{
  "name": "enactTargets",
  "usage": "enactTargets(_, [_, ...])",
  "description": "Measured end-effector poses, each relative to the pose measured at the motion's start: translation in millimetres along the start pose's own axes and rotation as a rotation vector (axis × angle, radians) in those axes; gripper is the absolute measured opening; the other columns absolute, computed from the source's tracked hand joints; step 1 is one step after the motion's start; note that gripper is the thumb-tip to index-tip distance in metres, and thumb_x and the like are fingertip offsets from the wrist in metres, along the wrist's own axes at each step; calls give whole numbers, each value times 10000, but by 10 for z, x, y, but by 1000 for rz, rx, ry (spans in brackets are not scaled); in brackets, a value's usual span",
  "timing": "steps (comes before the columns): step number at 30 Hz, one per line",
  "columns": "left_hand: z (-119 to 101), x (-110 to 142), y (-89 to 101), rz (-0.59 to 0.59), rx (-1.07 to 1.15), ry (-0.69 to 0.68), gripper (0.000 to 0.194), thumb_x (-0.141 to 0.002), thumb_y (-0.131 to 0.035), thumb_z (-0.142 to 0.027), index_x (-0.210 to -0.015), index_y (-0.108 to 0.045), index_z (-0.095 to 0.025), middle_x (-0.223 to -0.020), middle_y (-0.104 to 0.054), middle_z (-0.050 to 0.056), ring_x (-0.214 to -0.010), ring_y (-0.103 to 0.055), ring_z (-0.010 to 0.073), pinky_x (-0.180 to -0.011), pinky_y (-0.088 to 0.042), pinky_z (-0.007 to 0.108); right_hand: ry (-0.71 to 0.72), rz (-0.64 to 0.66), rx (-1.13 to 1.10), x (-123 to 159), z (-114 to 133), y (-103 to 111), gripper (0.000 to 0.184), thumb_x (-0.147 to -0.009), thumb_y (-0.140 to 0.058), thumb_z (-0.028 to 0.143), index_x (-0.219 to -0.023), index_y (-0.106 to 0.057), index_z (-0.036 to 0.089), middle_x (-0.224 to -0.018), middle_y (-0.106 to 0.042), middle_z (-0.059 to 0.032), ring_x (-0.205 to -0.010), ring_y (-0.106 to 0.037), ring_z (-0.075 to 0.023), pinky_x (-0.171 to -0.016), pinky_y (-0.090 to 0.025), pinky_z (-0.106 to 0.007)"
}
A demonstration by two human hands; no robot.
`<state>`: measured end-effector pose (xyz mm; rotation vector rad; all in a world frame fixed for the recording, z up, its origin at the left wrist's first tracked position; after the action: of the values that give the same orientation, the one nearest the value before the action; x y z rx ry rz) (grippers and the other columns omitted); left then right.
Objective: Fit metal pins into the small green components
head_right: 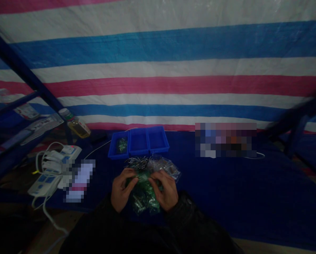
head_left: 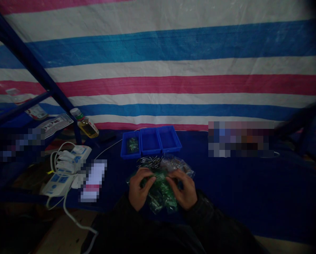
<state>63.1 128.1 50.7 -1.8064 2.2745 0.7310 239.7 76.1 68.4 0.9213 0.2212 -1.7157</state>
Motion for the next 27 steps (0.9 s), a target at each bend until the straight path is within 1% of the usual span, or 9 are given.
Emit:
enactTargets(4, [157,45,58,-97,83,136,128,-883,-729,-248,-947,-637,-188,-888,-687,28,-821,-671,177,-753,-529,279,50,128,-76,-30,104,-60,285,-956,-513,63,-1135,-681,206,-897,-732,-74,-794,-679,-199,-709,-549,-340])
enactTargets(8, [110,18,44,-53,56,108,74,-930,-668,-253,-922,-693,-184,-900,-692,47,-863,-667,191,-802,-521,299,44,144,-99,-33,97,-63,395,-950,-471,48,-1242,-673,222,-990,-750,-84,-857,-708,-209,-745,-570,-346])
enactTargets(10, [75,1,39,-27,49,79,154,-975,-595,-255,-971,-733,-188,-961,-709,77,-946,-667,218,-850,-516,330,40,135,-89,-23,65,-73,402,-951,-477,42,-1235,-685,238,-1012,-758,-78,-879,-718,-206,-768,-577,-343])
enactTargets(12, [54,-9,43,-19,46,50,218,-1000,-542,-250,-1006,-754,-196,-1012,-720,96,-1015,-657,240,-886,-509,357,37,124,-81,-17,31,-80,398,-957,-482,39,-1214,-700,250,-1005,-766,-69,-884,-724,-200,-773,-581,-333])
enactTargets(14, [48,-14,42,-17,34,26,223,-999,-544,-238,-1021,-764,-204,-1027,-730,102,-1047,-646,251,-913,-500,378,31,109,-75,-18,8,-74,385,-962,-491,39,-1193,-710,255,-975,-770,-57,-857,-726,-191,-756,-582,-321])
enactTargets(17, [26,-27,31,-8,16,-18,166,-966,-609,-223,-1013,-767,-211,-973,-736,94,-1040,-634,255,-921,-492,394,39,83,-46,-27,17,-42,307,-952,-560,68,-1136,-728,247,-946,-766,-55,-833,-719,-194,-749,-579,-327])
enactTargets(22, [-84,-40,62,-32,-40,-97,50,-889,-722,-236,-869,-748,-197,-918,-689,78,-949,-624,238,-890,-490,398,19,28,28,-14,12,16,122,-925,-660,146,-982,-746,211,-879,-717,-70,-787,-689,-201,-724,-567,-342])
enactTargets(25, [-82,-22,24,-6,-34,-76,55,-885,-724,-233,-853,-719,-189,-911,-697,73,-956,-638,237,-913,-490,404,-1,44,15,24,-26,-25,112,-941,-627,150,-969,-721,203,-938,-722,-81,-839,-696,-206,-750,-570,-343])
enactTargets(27, [-28,0,9,-10,11,-21,64,-875,-736,-233,-891,-697,-185,-916,-701,67,-929,-656,227,-862,-514,368,-42,35,11,55,-83,-44,101,-943,-625,161,-1004,-693,205,-907,-728,-64,-777,-694,-190,-704,-570,-321])
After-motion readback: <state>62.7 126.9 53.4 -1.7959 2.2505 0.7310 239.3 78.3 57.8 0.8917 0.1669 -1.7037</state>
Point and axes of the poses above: each hand's wrist, its own x-axis away from the middle knuckle, its own y-axis out of the back of the hand, z = x × y, the point moved 10 cm from there along -x, towards the middle knuckle
